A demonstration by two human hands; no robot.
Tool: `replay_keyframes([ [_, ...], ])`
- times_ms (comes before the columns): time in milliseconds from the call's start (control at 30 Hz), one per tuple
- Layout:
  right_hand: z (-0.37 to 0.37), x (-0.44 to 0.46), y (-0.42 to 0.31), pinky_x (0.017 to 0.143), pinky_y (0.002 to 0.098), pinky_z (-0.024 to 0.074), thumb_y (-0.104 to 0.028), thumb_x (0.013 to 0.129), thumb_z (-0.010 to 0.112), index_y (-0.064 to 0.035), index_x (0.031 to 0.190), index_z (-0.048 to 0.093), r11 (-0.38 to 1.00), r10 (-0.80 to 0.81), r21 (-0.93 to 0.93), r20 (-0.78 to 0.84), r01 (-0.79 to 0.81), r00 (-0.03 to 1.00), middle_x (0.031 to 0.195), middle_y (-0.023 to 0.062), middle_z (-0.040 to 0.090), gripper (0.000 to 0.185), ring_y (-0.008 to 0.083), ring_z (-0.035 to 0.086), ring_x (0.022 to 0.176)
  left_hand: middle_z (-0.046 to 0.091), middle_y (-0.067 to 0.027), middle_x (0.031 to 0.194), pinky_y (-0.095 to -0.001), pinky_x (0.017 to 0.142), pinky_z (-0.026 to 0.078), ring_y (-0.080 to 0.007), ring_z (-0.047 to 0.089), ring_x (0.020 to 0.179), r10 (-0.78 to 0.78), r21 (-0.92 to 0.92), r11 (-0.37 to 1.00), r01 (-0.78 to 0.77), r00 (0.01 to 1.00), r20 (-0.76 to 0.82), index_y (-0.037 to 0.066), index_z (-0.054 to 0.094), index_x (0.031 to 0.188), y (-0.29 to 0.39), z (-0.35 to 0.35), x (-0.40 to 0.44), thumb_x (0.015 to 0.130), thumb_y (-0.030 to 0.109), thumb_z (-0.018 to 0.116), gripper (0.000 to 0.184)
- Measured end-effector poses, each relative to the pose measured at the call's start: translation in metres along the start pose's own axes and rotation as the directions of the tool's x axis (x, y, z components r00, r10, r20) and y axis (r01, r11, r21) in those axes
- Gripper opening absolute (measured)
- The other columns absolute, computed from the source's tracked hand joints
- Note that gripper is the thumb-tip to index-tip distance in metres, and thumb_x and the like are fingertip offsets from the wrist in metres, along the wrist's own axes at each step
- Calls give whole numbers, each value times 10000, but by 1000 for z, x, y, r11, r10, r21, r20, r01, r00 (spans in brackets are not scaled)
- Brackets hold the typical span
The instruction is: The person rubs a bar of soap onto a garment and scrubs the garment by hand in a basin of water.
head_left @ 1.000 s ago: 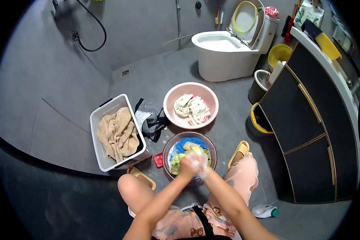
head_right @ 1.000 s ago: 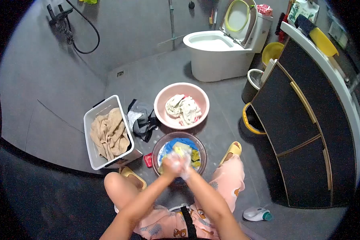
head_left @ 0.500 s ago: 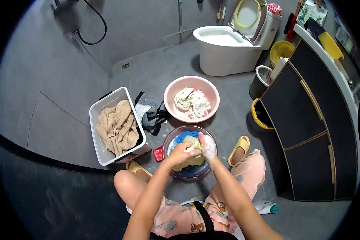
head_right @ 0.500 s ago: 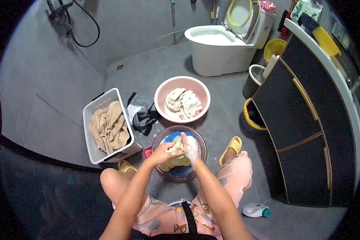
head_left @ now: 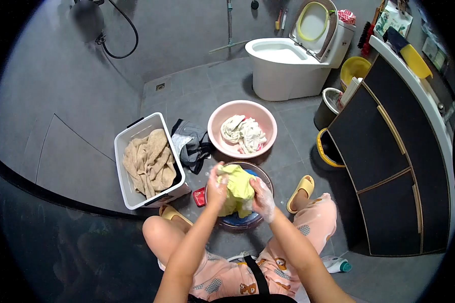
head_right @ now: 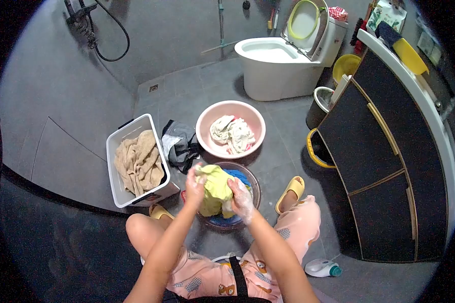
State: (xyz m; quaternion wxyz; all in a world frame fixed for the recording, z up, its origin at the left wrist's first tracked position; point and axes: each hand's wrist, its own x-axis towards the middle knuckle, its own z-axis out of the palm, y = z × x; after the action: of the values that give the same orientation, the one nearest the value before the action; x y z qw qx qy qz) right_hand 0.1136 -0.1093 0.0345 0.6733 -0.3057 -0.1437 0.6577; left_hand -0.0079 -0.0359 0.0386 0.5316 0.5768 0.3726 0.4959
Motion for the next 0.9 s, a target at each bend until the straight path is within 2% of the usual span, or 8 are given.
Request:
replay_keyframes([
  [200,-48,10,19,507,248,445,-305,864,526,-150,796,557,961,253,147,-110,-236,961,734,7,575,173,115,550,622,604,-148,667,-411,572,474,-339,587,598,357,421,756,-501,855,376,99,648,723,16,47,-69,701,313,619,217],
  [300,30,-17,10,432,251,417,-283,863,517,-147,803,556,966,229,225,-504,-130,832,723,11,570,154,127,548,579,590,-128,624,-407,517,457,-317,579,556,273,513,780,-358,933,235,109,633,677,-18,33,-45,727,329,608,227],
  [333,15,-19,21,457,279,442,-294,872,485,-126,845,554,987,151,-2,-348,-161,925,751,25,579,184,154,559,594,576,-137,592,-371,470,435,-296,559,515,230,762,517,-390,921,315,50,595,635,-28,25,-26,769,279,579,266],
  [500,-21,7,60,462,305,438,-329,873,464,-121,839,551,943,185,327,-350,-65,918,756,30,576,228,160,538,559,550,-150,562,-416,492,429,-338,549,521,302,553,766,-329,943,143,101,594,597,-5,35,-36,761,298,586,257],
  [533,-38,12,67,486,298,442,-345,873,463,-124,846,551,922,178,378,-205,-90,962,762,25,576,240,156,542,585,614,-171,843,-411,648,486,-322,580,710,-57,765,636,-98,983,173,65,591,871,-14,46,-58,661,220,578,261],
  [600,-71,21,81,535,284,451,-377,873,460,-129,861,552,877,152,445,98,-180,984,775,15,577,265,149,550,637,572,-172,654,-416,551,446,-342,559,583,130,702,674,-229,973,192,50,590,703,-9,40,-44,744,268,567,224],
  [767,2,2,40,556,297,475,-336,880,488,-79,961,563,983,176,6,-269,-181,947,836,30,608,280,152,582,689,587,-206,698,-433,599,441,-372,572,685,-110,712,702,34,992,61,33,616,734,-3,6,3,827,315,511,316],
  [900,9,2,10,649,286,485,-284,881,503,-74,977,565,985,174,79,-339,-156,925,935,46,598,239,142,578,820,536,-75,1084,-317,878,372,-195,493,1007,-463,285,886,365,718,519,32,472,1159,-3,-10,10,850,336,530,438],
])
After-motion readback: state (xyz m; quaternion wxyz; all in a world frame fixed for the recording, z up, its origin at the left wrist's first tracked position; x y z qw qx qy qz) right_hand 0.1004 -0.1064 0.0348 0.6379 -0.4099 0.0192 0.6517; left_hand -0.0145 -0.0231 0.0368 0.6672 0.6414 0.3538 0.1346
